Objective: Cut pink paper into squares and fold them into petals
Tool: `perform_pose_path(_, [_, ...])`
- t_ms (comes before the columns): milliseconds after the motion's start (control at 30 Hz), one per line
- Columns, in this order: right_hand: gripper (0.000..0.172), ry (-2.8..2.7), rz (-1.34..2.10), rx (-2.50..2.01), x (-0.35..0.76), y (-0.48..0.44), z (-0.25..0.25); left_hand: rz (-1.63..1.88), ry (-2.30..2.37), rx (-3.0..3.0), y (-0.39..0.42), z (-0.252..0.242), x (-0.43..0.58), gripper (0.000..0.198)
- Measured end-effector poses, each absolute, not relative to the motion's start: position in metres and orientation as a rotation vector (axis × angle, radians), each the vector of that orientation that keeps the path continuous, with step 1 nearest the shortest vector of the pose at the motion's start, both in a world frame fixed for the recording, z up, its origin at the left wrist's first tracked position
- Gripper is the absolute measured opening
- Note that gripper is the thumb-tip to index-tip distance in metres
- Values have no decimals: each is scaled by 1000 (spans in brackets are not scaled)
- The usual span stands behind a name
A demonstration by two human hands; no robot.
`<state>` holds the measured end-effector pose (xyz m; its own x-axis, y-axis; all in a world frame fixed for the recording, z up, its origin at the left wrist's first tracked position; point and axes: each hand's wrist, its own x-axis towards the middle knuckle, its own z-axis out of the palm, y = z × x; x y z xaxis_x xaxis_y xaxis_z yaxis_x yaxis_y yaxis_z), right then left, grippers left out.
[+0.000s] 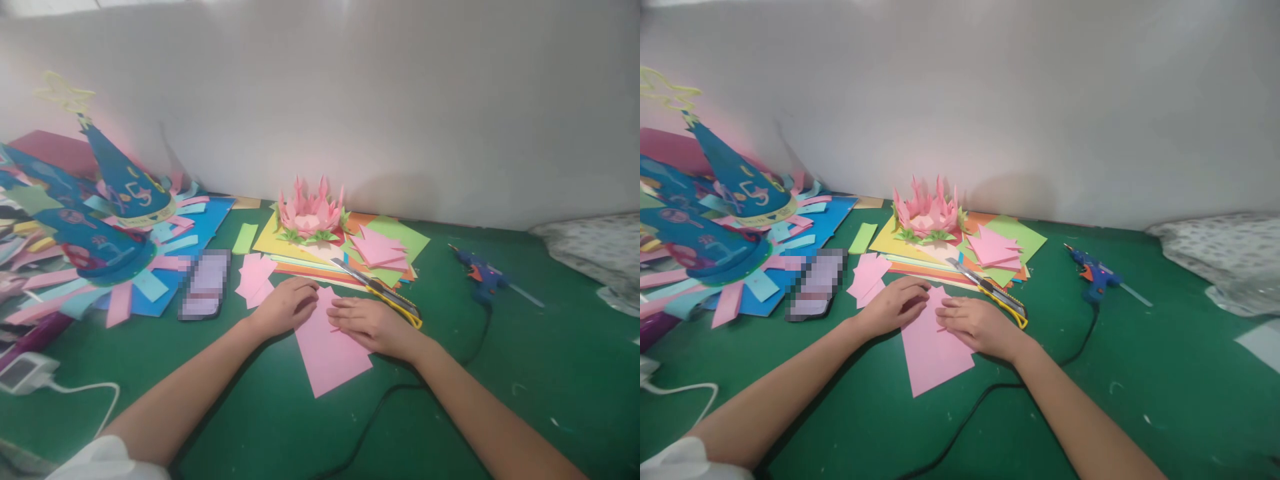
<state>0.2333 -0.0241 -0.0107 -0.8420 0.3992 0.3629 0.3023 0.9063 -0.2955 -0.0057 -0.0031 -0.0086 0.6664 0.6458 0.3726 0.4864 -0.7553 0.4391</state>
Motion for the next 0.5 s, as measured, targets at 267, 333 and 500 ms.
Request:
perform_pose_path(267, [29, -2649, 322, -513, 235, -24, -12, 742, 901, 2580, -3, -9, -7, 15])
perform_pose_path(333, [29, -2651, 323, -514, 235, -24, -12, 741, 905, 2579, -3, -9, -6, 15])
perform_pose_path(500, [29, -2644, 324, -521, 234, -25, -12, 712, 911, 2601, -3, -6, -4, 19])
